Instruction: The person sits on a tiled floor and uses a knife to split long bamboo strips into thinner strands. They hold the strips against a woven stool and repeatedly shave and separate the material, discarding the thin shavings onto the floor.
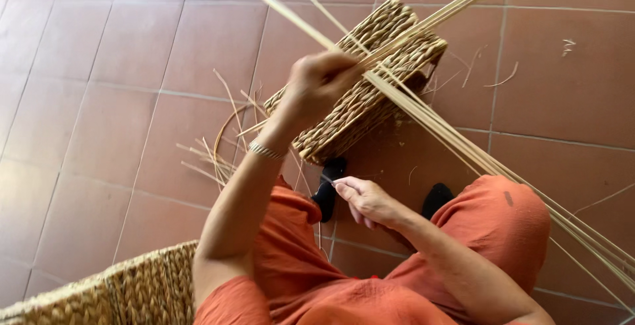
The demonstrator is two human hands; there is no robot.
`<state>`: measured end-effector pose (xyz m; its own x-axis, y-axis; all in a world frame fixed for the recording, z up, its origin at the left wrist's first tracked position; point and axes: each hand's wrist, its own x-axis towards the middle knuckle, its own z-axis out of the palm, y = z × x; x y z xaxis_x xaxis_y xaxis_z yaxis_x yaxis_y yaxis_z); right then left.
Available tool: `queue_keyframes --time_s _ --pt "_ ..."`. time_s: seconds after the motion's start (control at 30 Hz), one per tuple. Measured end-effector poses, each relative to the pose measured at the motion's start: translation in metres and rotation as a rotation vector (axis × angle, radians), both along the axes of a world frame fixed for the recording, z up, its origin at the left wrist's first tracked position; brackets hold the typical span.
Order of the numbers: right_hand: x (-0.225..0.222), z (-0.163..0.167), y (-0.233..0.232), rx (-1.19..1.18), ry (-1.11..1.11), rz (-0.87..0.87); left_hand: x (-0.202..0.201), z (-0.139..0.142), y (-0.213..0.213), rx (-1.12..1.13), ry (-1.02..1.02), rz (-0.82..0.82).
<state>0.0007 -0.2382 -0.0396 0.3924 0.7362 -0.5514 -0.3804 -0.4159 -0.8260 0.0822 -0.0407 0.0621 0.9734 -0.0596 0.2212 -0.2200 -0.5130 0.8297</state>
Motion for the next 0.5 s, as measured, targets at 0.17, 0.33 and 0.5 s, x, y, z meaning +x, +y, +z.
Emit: queue_keyframes --time_s 0.17,0.33,0.5 --pt "0.019 0.0 -0.03 0.258 0.07 -0.085 -0.055 -0.036 0.061 0.207 0.296 0.266" --pt "0.017 -0.003 -0.03 0.285 0.083 -0.09 -0.101 -0.064 0.086 0.223 0.488 0.409" --pt "0.014 0.003 -0.023 0.225 -0.132 -0.114 -0.138 -0.061 0.101 0.026 0.629 0.551"
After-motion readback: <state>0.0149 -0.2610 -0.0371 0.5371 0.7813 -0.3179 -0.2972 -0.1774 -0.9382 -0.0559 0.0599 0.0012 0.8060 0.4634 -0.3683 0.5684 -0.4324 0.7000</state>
